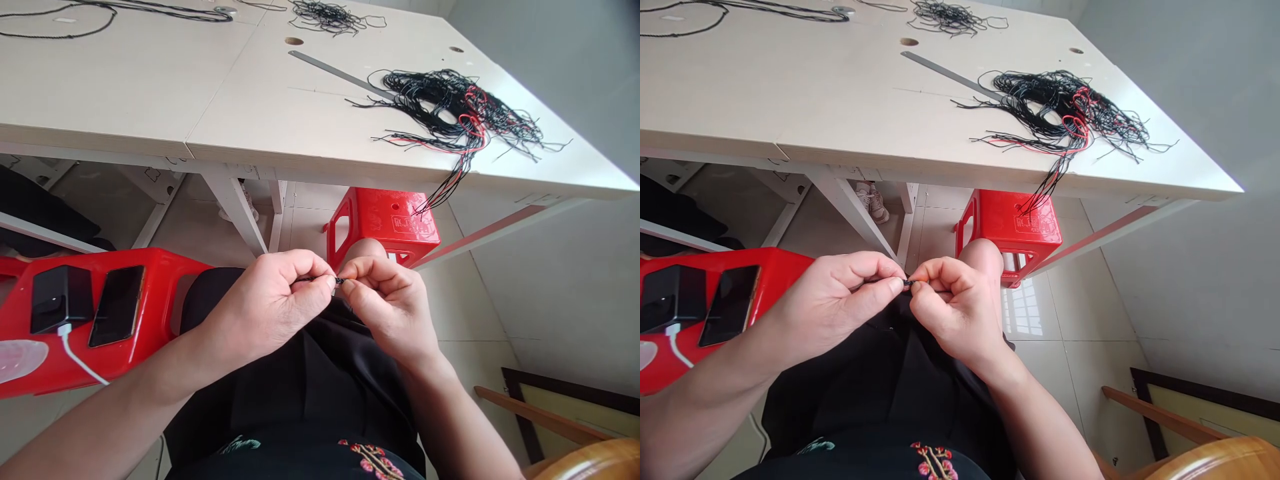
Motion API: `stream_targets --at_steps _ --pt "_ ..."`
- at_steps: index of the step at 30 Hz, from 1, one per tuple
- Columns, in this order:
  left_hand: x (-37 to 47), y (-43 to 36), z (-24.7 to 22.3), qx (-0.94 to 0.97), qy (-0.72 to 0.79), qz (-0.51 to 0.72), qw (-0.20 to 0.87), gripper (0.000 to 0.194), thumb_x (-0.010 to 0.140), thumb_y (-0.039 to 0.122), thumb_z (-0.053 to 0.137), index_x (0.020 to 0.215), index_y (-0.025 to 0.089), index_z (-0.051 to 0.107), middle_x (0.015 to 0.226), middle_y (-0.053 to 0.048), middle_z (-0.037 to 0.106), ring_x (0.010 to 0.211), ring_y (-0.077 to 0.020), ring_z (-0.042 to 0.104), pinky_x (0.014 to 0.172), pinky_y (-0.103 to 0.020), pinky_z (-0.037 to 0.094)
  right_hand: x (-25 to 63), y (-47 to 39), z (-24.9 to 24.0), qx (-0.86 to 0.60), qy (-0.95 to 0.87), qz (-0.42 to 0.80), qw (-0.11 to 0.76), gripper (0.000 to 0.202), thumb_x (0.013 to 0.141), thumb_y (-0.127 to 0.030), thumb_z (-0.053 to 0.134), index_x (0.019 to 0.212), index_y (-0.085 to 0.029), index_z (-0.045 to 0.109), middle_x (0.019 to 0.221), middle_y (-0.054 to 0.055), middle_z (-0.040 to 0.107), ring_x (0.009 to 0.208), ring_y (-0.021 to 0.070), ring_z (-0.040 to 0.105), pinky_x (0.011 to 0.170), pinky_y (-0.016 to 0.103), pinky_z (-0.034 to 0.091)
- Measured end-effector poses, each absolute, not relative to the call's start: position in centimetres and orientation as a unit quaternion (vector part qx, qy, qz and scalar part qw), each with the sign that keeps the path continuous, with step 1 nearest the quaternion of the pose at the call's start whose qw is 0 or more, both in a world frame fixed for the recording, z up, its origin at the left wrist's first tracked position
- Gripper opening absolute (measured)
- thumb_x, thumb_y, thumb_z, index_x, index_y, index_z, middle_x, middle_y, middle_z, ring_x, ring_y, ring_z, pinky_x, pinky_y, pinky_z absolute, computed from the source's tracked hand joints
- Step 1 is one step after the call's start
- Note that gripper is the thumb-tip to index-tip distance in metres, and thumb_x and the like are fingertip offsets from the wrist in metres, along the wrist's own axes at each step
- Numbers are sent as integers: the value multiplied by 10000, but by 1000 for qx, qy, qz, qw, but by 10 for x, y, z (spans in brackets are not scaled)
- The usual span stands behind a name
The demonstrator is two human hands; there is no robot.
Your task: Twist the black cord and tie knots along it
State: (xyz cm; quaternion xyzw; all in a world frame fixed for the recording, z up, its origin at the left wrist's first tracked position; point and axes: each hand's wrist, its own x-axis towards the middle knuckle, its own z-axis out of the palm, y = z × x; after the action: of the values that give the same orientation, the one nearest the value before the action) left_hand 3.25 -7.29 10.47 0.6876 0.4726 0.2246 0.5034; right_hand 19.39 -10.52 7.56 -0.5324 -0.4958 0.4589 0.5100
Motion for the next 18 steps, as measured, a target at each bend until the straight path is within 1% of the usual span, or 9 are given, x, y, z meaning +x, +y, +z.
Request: stream_targets --at_steps 3,6,9,11,13,15,18 --pt "32 -72 102 669 468 233 528 198 866 312 560 751 173 643 587 49 477 523 -71 403 475 -175 358 194 -105 72 -510 -474 499 516 21 683 -199 600 667 -186 603 493 -63 450 433 52 328 392 197 255" --pt "31 -71 99 648 468 239 552 217 860 350 585 763 167 651 597 40 491 529 -75 413 483 -186 364 193 -105 68 -485 -453 534 524 33 713 -204 607 692 -179 601 498 -71 424 424 42 308 385 187 236" --pt "29 -71 97 629 476 240 566 246 863 397 599 771 176 655 571 52 455 503 -69 386 458 -183 332 194 -105 65 -467 -455 541 531 42 744 -216 619 731 -177 610 529 -63 454 425 40 319 384 186 246" --pt "28 -72 97 624 481 243 566 239 855 403 616 780 180 660 579 52 468 510 -70 401 461 -181 343 195 -105 64 -468 -474 523 532 48 772 -226 631 751 -185 619 554 -52 491 450 51 350 406 195 270" --pt "28 -72 97 619 479 254 568 187 837 363 645 797 182 663 631 40 527 560 -77 464 498 -175 398 195 -105 65 -470 -497 502 529 59 797 -235 640 760 -194 620 552 -52 499 467 60 371 428 207 283" --pt "29 -72 97 607 466 273 583 115 814 299 670 815 185 657 711 29 593 644 -84 540 572 -168 464 196 -106 67 -468 -515 491 525 75 809 -240 646 759 -198 609 541 -54 501 470 66 386 435 213 292" --pt "31 -73 96 585 440 303 610 65 794 223 687 828 190 642 781 31 634 725 -76 593 664 -155 504 196 -107 71 -463 -526 495 513 102 819 -250 648 754 -194 591 583 -39 549 491 72 437 442 210 333"
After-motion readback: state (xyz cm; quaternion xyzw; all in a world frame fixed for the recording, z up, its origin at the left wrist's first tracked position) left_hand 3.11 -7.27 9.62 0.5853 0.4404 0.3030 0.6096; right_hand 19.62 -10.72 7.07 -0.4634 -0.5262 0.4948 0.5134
